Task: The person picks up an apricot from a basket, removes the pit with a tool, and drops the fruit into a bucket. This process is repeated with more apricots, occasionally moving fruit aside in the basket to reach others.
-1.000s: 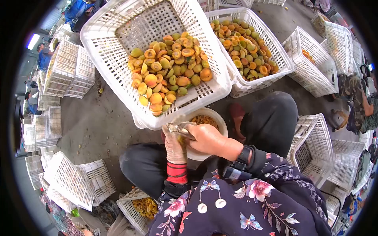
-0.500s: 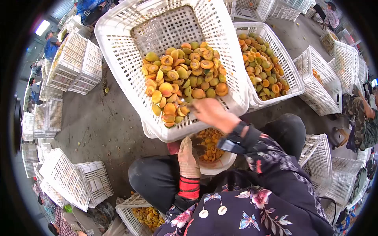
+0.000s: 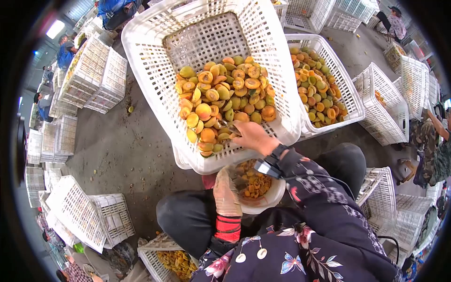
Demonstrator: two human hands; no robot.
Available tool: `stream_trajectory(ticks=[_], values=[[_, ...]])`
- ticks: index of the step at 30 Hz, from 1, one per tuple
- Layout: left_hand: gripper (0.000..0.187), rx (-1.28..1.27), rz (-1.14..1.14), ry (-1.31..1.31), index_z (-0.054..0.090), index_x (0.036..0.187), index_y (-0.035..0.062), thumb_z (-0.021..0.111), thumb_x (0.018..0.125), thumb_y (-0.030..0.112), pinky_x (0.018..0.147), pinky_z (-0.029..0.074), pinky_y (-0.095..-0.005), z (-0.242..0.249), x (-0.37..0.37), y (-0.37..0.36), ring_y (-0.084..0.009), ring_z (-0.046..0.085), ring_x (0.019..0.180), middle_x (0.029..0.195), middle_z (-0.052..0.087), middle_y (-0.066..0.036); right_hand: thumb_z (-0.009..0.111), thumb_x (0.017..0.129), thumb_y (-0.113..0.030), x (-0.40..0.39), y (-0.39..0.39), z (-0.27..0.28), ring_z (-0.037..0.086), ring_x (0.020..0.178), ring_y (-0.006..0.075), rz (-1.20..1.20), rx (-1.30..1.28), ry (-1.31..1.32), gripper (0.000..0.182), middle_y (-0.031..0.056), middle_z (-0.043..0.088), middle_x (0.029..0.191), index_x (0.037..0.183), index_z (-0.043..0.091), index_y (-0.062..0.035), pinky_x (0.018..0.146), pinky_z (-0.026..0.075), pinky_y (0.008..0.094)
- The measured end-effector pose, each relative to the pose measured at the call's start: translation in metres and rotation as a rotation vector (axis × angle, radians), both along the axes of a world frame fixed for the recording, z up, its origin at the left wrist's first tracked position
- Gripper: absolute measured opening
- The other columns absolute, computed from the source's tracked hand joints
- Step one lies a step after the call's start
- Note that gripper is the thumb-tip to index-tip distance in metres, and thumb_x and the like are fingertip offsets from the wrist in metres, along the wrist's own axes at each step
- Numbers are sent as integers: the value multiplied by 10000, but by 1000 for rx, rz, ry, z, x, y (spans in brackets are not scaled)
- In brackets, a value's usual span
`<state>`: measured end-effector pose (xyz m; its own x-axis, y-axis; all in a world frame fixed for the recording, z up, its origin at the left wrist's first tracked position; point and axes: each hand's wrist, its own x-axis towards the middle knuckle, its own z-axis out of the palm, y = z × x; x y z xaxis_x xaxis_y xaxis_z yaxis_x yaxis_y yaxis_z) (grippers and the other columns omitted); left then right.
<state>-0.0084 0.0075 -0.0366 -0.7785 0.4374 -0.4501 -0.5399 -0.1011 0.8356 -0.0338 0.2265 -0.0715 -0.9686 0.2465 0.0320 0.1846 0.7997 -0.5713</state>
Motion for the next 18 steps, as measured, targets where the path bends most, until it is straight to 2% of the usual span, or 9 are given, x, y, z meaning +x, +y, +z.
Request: stream_trajectory(ticks=[2, 4, 5, 8, 9, 12, 14, 17, 18], values=[[424, 28, 90, -60, 583, 1266, 34, 461, 1029, 363, 895, 490, -333, 4, 2, 3, -181, 591, 1057, 1199, 619, -94, 690, 808, -264, 22, -27, 47, 619, 799, 429, -88, -245, 107, 335, 223, 635, 831, 1000, 548, -29, 683, 495, 489], [497, 263, 89, -252, 564, 1265, 26, 463, 1019, 446, 890, 496, -342, 8, -3, 6, -195, 594, 1054, 1197, 614, -86, 701, 809, -220, 50, -59, 82, 625, 783, 409, -73, -215, 125, 291, 203, 630, 803, 978, 547, -40, 656, 505, 463], [521, 300, 46, -268, 575, 1222, 22, 481, 1002, 485, 899, 494, -340, -14, -4, 2, -200, 597, 1056, 1170, 619, -84, 706, 798, -187, 63, -74, 79, 632, 774, 393, -59, -171, 153, 294, 185, 623, 788, 995, 544, -42, 645, 509, 454], [507, 211, 101, -334, 582, 1197, 39, 495, 992, 495, 870, 500, -336, -3, -3, 9, -199, 609, 993, 1083, 628, -77, 674, 820, -169, 93, -105, 78, 634, 775, 403, -60, -141, 196, 261, 182, 627, 806, 973, 524, -20, 654, 515, 462], [393, 162, 108, -291, 612, 1071, 44, 492, 1008, 413, 823, 501, -331, 24, 1, 11, -171, 609, 894, 993, 628, -50, 674, 820, -169, 99, -109, 81, 634, 775, 403, -67, -144, 196, 261, 182, 627, 806, 973, 524, -20, 654, 515, 462], [407, 231, 39, -162, 602, 1092, 30, 493, 1006, 413, 794, 514, -331, 8, 4, -1, -171, 614, 873, 974, 631, -60, 664, 831, -173, 117, -120, 98, 635, 779, 410, -59, -242, 187, 271, 191, 636, 821, 986, 515, -9, 659, 518, 466], [446, 237, 32, -224, 593, 1123, 19, 476, 1012, 435, 787, 518, -324, 15, 2, -2, -176, 620, 879, 1006, 640, -71, 647, 851, -193, 129, -121, 114, 638, 772, 414, -126, -216, -24, 283, 204, 641, 815, 1007, 507, -3, 659, 516, 471], [498, 204, 119, -152, 602, 1103, -5, 457, 1015, 463, 636, 535, -329, 15, 3, 5, -216, 633, 726, 851, 656, -113, 613, 858, -166, 143, -118, 111, 648, 720, 400, -104, -146, -70, 242, 205, 641, 748, 998, 506, 1, 628, 518, 468], [498, 204, 114, -151, 602, 1103, -5, 457, 1015, 463, 636, 535, -329, 20, 5, 6, -216, 633, 726, 851, 656, -113, 602, 857, -150, 145, -118, 109, 653, 693, 389, -95, -99, -72, 222, 201, 637, 714, 988, 507, 2, 609, 520, 465]])
